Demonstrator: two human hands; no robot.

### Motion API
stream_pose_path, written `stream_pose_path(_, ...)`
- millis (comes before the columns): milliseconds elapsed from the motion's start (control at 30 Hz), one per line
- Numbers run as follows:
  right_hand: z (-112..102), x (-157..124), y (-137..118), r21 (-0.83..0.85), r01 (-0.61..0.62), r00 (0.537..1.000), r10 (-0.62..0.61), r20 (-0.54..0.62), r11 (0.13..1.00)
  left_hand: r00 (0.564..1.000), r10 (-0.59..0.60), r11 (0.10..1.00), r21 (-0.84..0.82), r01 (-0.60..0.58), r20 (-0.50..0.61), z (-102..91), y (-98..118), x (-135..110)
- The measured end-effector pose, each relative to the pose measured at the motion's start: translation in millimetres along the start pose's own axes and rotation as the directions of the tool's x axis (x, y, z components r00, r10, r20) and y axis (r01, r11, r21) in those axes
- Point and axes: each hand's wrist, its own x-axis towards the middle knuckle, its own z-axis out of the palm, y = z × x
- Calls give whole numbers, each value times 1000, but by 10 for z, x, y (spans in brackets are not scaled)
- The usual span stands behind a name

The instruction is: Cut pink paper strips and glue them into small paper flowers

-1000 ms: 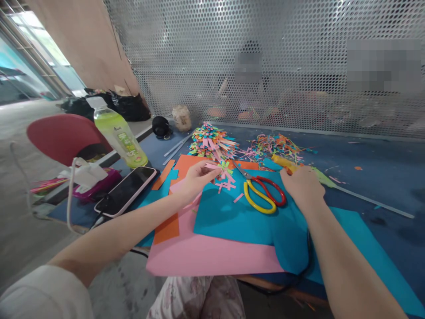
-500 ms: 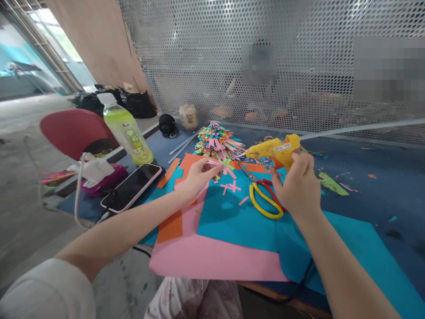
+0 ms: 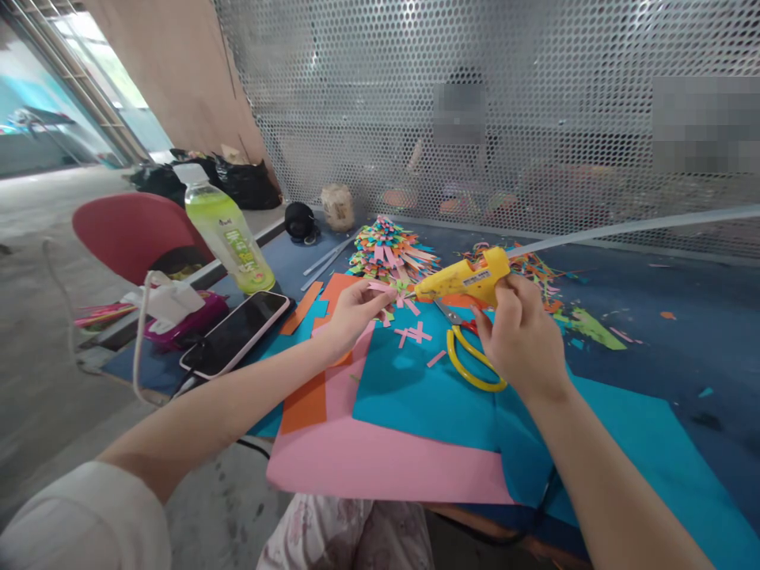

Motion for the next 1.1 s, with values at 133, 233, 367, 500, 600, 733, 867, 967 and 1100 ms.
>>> stream_pose_path(133,-4,-2,-14,-4,-4,1000,4,2,1000,1000,18,1000,19,-18,-10,-6,-6,5)
stream_pose_path(233,-11,-5,-19,-9,-3,1000,3,2,1000,1000,21,1000,17,-21,-1,-8,-14,9)
stream_pose_path(367,-10,-13,-13,-28,9,1000,-9,-1,1000,1000,10,1000,12,-10,1,0,-5,4)
stream_pose_path(500,-8,-20,-4,-36,6,1000,-6,2,999,1000,-1,1000,13,1,-8,3,8,-2)
stream_pose_path(600,-8,-20,-7,-37,6,1000,-6,6,999,1000,8,1000,23,-8,-2,-7,0,-2)
stream_pose_path(733,-9,-12,-18,-49,13,1000,-13,-1,999,1000,18,999,27,-18,3,-12,-4,-1)
stream_pose_path(867,-11,-3,-27,-55,-6,1000,6,-1,998,1000,1,1000,6,-1,-5,-7,18,-2)
stream_pose_path(967,-18,3,-32,-71,-11,1000,11,-4,997,1000,-10,1000,7,10,-4,-9,33,-2)
stream_pose_path(1100,-25,5,-28,-105,4,1000,-5,-10,994,1000,-9,1000,13,9,-7,-11,48,-7)
